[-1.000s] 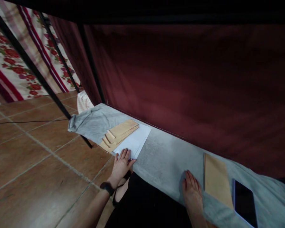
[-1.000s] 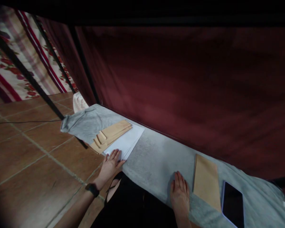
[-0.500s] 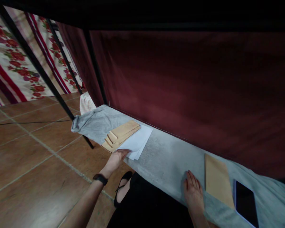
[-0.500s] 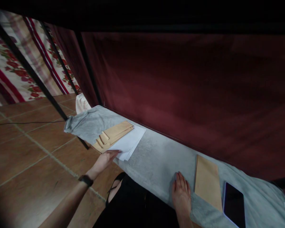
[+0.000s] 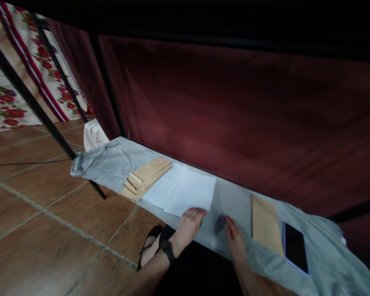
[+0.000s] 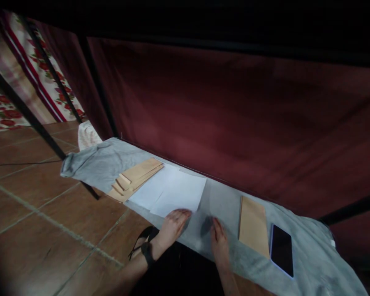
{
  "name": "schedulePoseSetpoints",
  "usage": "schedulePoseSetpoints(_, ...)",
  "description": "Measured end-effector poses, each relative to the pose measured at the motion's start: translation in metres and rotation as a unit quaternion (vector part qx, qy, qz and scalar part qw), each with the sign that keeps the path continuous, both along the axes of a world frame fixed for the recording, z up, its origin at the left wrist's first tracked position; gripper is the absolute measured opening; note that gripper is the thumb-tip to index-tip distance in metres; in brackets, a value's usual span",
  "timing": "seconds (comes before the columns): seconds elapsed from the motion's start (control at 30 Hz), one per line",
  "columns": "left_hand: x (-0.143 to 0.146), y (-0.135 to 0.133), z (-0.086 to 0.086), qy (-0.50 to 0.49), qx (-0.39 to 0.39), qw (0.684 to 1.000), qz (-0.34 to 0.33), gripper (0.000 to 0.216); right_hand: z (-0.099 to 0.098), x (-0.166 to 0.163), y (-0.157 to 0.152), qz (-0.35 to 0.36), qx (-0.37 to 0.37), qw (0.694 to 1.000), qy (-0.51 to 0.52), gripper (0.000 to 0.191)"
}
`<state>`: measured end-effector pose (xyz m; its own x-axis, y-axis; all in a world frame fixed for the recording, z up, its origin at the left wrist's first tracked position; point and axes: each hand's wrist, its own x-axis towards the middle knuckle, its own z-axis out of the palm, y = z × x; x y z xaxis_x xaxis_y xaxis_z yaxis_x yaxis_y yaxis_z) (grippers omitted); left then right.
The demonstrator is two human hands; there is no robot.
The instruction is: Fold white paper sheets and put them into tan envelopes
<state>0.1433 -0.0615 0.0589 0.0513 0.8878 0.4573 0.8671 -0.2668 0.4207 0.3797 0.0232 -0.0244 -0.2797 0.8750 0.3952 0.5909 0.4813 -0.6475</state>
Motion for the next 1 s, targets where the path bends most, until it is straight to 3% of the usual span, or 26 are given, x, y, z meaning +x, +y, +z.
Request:
schedulePoseSetpoints(0.1, 0.029, 0.001, -0.006, 0.005, -0.010, 1.000, -0.023, 0.033, 0.013, -0.017, -0.002, -0.008, -0.063, 0.996, 0.064, 0.052)
schedulePoseSetpoints(0.33, 0.059, -0.003, -0.010, 0.019, -0.032, 0.996, -0.080, 0.026, 0.030, -0.032, 0.015, -0.029, -0.063, 0.995, 0.075, 0.052)
schedulePoseSetpoints(0.43, 0.053, -0.005, -0.013, 0.016, -0.026, 0.996, -0.084, 0.025, 0.024, -0.023, 0.025, -0.033, -0.071, 0.996, 0.053, 0.053)
schedulePoseSetpoints(0.57, 0.027, 0.001, -0.026, 0.026, -0.022, 0.999, -0.006, 0.033, 0.016, -0.012, 0.036, -0.053, -0.080, 0.995, 0.036, 0.052)
schedulePoseSetpoints(0.73, 0.003, 0.015, -0.046, 0.055, -0.079, 0.993, 0.062, 0.039, 0.017, -0.011, 0.038, -0.081, -0.081, 0.993, 0.011, 0.052)
schedulePoseSetpoints(0.9, 0.009, 0.020, -0.054, 0.085, -0.084, 0.990, 0.071, 0.042, 0.026, -0.019, 0.023, -0.114, 0.018, 0.984, -0.136, 0.051)
schedulePoseSetpoints(1.0, 0.019, 0.031, -0.055, 0.100, -0.080, 0.989, 0.070, 0.047, 0.027, -0.035, 0.013, -0.055, 0.049, 0.982, -0.174, 0.047)
